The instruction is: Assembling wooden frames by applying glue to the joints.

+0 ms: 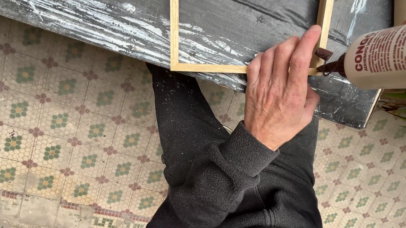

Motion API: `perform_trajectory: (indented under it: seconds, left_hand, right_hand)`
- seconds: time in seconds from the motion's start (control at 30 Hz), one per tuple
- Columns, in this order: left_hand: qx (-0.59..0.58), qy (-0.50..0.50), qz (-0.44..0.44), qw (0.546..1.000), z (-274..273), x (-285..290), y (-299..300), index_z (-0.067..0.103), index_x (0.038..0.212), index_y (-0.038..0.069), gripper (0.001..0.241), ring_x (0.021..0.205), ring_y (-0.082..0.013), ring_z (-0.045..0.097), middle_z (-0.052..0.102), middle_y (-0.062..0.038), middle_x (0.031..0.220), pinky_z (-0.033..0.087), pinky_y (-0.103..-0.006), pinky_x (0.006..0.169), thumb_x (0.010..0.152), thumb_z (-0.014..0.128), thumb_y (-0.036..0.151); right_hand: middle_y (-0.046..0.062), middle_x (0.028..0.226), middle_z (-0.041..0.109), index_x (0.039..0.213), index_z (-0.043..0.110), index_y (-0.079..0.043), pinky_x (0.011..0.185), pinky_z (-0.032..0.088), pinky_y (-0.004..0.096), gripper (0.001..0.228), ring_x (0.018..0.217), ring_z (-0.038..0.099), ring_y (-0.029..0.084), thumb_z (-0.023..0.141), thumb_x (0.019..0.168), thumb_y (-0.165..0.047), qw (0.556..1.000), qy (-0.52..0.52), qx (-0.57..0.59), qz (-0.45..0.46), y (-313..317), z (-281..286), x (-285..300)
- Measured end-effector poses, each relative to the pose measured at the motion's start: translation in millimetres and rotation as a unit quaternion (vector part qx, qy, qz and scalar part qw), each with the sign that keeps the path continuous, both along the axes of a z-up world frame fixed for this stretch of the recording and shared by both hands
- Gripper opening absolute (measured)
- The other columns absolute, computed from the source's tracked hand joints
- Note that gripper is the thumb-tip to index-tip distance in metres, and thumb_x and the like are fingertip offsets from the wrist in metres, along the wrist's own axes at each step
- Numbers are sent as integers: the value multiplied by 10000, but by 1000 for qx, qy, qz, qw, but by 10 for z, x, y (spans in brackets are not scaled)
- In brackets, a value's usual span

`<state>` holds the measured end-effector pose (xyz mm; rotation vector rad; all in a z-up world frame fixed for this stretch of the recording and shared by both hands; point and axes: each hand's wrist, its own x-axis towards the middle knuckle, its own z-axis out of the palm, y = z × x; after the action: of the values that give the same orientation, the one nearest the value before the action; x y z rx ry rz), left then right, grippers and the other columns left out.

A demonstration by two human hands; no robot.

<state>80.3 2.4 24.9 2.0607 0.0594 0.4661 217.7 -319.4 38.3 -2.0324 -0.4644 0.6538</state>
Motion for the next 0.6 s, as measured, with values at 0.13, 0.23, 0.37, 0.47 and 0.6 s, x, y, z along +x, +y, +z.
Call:
perform_trajectory:
  seconds: [0.13, 0.23, 0.37, 0.47, 0.6]
  left_hand:
    - [18, -2, 20, 1000, -103, -1, -76, 218, 1601, 134, 883, 1240, -216, 525, 494, -48, 1392, 378, -392, 1072, 891, 710, -52]
    - [15, -9, 26, 1000, -80, -8, -71, 234, 1592, 130, 843, 1233, -211, 534, 498, -38, 1380, 379, -385, 1073, 920, 705, -64]
    - [6, -10, 20, 1000, -28, 0, -27, 288, 1588, 124, 852, 1256, -235, 551, 513, -59, 1350, 385, -418, 1078, 874, 720, -50]
    - [7, -4, 11, 1000, -32, -16, -24, 296, 1541, 111, 791, 1257, -227, 546, 508, -55, 1357, 382, -408, 1082, 892, 726, -31]
    - [11, -5, 9, 1000, -47, -22, -15, 305, 1534, 117, 774, 1190, -223, 548, 510, -43, 1275, 386, -402, 1052, 899, 722, -35]
  right_hand:
    - [191, 1360, 490, 1640, 279, -69, 1021, 550, 461, 809, 1238, 641, 373, 648, 950, -276, 997, -23, -54, -43, 194, 201, -172]
    - [184, 1352, 498, 1640, 272, -63, 1017, 552, 460, 803, 1237, 644, 362, 635, 962, -296, 996, -33, -65, -45, 186, 199, -212]
    - [179, 1351, 507, 1625, 282, -59, 1019, 552, 454, 780, 1243, 646, 352, 628, 975, -315, 996, -45, -62, -44, 201, 229, -250]
    - [174, 1350, 515, 1611, 292, -54, 1021, 552, 449, 758, 1249, 648, 342, 621, 988, -333, 996, -55, -60, -42, 237, 263, -290]
    - [167, 1350, 528, 1589, 307, -47, 1025, 553, 441, 728, 1258, 650, 328, 611, 1007, -360, 995, -70, -55, -35, 348, 302, -329]
